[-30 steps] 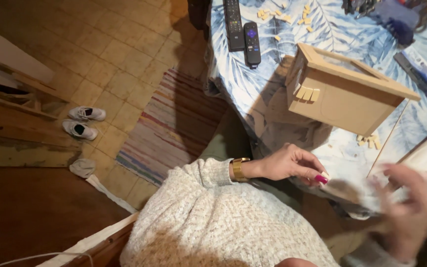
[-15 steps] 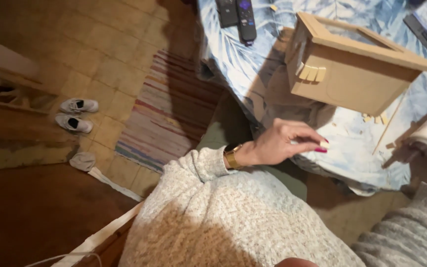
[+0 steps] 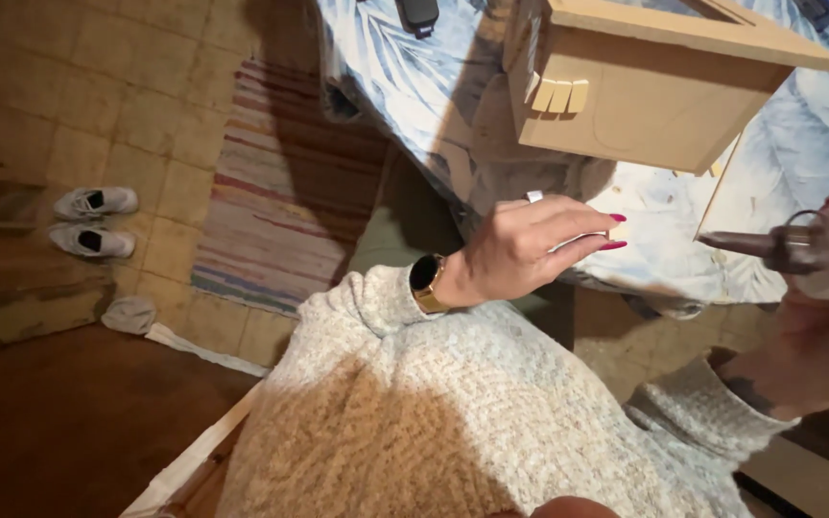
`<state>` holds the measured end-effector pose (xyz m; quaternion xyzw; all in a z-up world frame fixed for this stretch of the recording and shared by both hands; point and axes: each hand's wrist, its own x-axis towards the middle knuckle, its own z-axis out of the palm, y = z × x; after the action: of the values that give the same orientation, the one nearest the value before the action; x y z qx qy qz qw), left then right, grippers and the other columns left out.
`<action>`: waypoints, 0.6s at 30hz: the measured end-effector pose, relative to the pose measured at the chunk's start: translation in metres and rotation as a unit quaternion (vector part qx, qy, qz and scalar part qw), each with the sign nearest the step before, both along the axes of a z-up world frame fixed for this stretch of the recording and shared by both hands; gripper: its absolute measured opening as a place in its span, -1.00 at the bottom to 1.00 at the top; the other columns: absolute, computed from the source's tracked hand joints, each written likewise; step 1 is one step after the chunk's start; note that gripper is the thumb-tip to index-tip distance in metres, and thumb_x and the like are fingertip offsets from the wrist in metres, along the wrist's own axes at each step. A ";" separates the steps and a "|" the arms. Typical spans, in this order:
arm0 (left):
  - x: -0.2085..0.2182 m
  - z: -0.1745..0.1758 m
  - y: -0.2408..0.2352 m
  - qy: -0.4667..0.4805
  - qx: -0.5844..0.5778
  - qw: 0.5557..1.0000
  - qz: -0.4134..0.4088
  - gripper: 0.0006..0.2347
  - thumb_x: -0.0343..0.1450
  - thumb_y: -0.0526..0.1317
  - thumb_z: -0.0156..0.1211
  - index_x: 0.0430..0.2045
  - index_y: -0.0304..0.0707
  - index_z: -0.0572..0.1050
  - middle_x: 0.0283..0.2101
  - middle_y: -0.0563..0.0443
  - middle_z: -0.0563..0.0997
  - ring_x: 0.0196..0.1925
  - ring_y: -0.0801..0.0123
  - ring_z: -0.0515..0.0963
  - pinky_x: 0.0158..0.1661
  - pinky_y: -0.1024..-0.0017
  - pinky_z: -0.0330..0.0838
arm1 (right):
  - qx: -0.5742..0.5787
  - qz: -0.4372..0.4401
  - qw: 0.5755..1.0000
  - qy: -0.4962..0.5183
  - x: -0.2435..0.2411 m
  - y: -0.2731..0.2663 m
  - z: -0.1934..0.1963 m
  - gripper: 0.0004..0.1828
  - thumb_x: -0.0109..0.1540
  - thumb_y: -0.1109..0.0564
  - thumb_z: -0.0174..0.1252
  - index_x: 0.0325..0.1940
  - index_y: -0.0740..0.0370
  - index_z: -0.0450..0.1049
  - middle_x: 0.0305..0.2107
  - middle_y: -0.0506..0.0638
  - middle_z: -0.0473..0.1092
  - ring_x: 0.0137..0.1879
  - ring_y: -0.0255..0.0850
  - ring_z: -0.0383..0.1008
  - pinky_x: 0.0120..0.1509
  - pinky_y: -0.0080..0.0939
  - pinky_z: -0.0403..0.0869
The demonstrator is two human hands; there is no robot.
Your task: Gluing small rectangular wooden pieces onto the side of a wooden box.
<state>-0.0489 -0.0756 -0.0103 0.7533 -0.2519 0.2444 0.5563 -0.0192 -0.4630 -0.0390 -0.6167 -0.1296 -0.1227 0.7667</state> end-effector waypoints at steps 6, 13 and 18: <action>0.001 0.001 0.006 -0.045 0.010 0.999 0.027 -0.80 0.45 -0.31 0.41 -0.09 -0.34 0.59 -0.10 -0.09 0.69 -0.12 0.29 0.74 -0.12 0.49 0.68 | 0.038 0.052 0.998 0.005 -0.034 0.077 0.025 -0.10 0.33 -0.28 0.25 0.49 0.38 0.14 0.32 0.15 0.27 0.38 -0.03 0.40 0.52 0.06 0.43; 0.010 -0.010 0.010 -0.081 0.046 0.994 0.065 -0.79 0.46 -0.31 0.45 -0.08 -0.36 0.59 -0.12 -0.11 0.69 -0.15 0.30 0.75 -0.22 0.52 0.70 | 0.067 -0.023 0.996 -0.057 -0.032 0.116 0.027 -0.15 0.33 -0.21 0.26 0.49 0.39 0.18 0.33 0.13 0.24 0.35 0.12 0.41 0.41 0.08 0.47; 0.006 0.003 0.015 -0.082 0.057 0.992 0.075 -0.78 0.46 -0.34 0.43 -0.04 -0.33 0.58 -0.10 -0.07 0.68 -0.12 0.30 0.74 -0.18 0.50 0.69 | 0.011 -0.023 0.995 -0.099 -0.026 0.104 0.025 -0.26 0.37 -0.14 0.23 0.47 0.38 0.26 0.34 0.25 0.25 0.27 0.22 0.47 0.31 0.16 0.52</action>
<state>-0.0427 -0.0601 -0.0073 0.7779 -0.2527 0.3317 0.4701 -0.0453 -0.3585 -0.0140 -0.5957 -0.1890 -0.2018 0.7541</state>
